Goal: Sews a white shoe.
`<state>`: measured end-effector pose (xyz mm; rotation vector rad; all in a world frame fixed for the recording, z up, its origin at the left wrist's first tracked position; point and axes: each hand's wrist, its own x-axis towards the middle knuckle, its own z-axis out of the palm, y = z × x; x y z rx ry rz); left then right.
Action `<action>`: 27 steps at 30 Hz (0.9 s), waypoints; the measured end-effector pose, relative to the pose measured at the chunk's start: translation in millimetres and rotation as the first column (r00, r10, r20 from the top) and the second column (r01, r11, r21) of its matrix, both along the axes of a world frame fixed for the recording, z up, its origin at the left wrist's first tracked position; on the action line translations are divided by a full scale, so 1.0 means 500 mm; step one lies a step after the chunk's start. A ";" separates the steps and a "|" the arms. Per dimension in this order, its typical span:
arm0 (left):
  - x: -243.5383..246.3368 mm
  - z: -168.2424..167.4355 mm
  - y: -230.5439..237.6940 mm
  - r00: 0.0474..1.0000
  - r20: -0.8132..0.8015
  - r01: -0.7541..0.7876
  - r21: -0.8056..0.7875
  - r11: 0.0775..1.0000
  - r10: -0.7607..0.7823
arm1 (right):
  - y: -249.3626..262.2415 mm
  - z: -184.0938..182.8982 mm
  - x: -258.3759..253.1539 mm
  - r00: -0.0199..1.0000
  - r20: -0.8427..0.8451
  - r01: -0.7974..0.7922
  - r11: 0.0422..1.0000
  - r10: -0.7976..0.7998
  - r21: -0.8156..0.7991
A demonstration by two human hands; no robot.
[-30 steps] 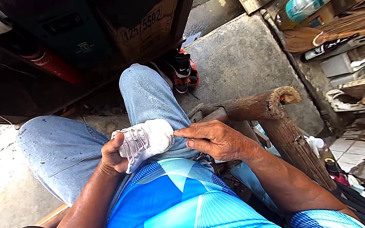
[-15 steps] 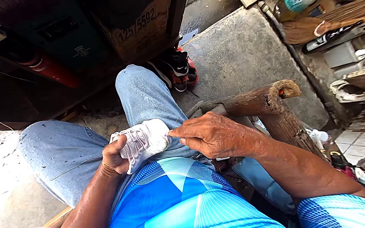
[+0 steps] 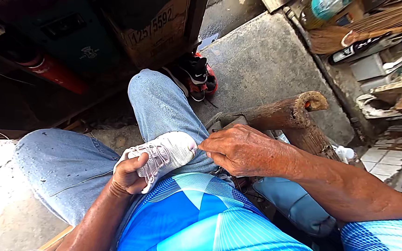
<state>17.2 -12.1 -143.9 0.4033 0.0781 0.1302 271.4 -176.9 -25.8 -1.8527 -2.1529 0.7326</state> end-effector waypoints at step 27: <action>0.038 0.067 -0.017 0.920 -0.378 0.220 0.280 0.934 -0.103 | -0.039 -0.065 -0.012 0.996 -0.062 0.074 0.983 -0.064 0.170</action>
